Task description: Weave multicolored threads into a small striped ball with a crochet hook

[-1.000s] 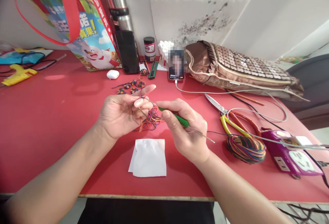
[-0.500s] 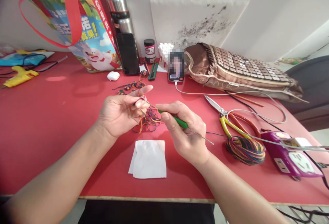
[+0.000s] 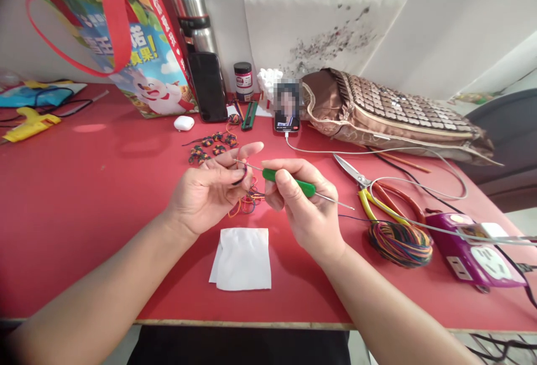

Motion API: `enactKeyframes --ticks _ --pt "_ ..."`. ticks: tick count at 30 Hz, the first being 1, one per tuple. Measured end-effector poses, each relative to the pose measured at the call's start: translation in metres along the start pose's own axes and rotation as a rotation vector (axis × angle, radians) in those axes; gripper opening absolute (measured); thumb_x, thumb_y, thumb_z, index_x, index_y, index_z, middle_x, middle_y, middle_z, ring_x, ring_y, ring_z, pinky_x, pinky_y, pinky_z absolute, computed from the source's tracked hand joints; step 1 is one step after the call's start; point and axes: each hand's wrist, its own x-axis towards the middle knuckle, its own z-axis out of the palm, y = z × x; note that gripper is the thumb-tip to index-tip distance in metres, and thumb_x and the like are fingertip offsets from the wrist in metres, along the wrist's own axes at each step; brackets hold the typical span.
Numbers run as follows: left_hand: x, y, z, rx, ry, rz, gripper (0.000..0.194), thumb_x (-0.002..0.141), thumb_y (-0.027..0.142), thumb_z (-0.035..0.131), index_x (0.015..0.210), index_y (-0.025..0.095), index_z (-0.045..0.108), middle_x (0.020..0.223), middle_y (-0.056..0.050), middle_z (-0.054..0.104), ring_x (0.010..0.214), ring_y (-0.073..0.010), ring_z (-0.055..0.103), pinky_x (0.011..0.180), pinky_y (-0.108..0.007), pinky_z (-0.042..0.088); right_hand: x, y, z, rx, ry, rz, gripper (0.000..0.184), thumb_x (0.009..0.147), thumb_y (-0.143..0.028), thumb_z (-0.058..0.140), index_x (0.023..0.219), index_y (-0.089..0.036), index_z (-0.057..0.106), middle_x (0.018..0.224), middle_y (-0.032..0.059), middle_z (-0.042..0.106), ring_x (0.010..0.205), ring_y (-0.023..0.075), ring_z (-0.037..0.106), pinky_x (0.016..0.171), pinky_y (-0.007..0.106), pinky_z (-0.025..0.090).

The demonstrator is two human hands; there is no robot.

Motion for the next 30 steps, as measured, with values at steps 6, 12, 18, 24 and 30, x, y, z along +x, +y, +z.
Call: enactKeyframes --ticks 6,12,18,24,30 --pt "0.0 -0.007 0.001 0.145 -0.004 0.162 0.033 0.079 0.012 0.089 0.111 0.022 0.09 0.076 0.003 0.069 0.074 -0.0092 0.07 0.067 -0.018 0.05 0.0 0.0 0.002 0.011 0.062 0.042 0.019 0.093 -0.044 0.091 0.101 -0.027 0.089 0.071 -0.0006 0.07 0.055 0.0097 0.051 0.052 0.026 0.047" --pt "0.002 -0.009 -0.001 0.265 -0.012 0.267 0.025 0.088 0.024 0.087 0.113 0.027 0.091 0.08 -0.001 0.078 0.076 -0.0127 0.07 0.075 -0.025 0.053 0.0 -0.002 0.003 0.04 0.066 0.07 0.019 0.093 -0.043 0.092 0.099 -0.026 0.088 0.071 -0.0011 0.07 0.053 0.0088 0.049 0.052 0.026 0.046" --pt "0.002 -0.01 0.0 0.297 0.022 0.339 0.035 0.081 0.017 0.09 0.113 0.03 0.091 0.082 0.001 0.077 0.084 -0.0129 0.072 0.079 -0.023 0.056 0.0 -0.001 0.004 0.02 0.1 0.064 0.019 0.093 -0.044 0.091 0.099 -0.026 0.087 0.07 -0.0012 0.07 0.054 0.0099 0.05 0.052 0.027 0.047" --pt "-0.002 -0.01 0.0 0.43 0.075 0.4 0.042 0.085 0.014 0.086 0.125 0.028 0.088 0.085 0.001 0.075 0.083 -0.0136 0.07 0.079 -0.026 0.058 0.001 0.001 0.004 0.041 0.098 0.064 0.02 0.093 -0.043 0.091 0.099 -0.024 0.087 0.07 -0.0012 0.07 0.055 0.0091 0.052 0.053 0.025 0.047" --pt "-0.009 -0.009 0.012 0.477 0.148 0.421 0.039 0.088 0.012 0.084 0.125 0.025 0.087 0.084 0.001 0.077 0.083 -0.0148 0.07 0.083 -0.027 0.058 -0.002 0.004 0.001 -0.096 0.077 -0.023 0.018 0.102 -0.042 0.081 0.104 -0.024 0.084 0.073 -0.0013 0.07 0.056 0.0112 0.056 0.053 0.028 0.05"
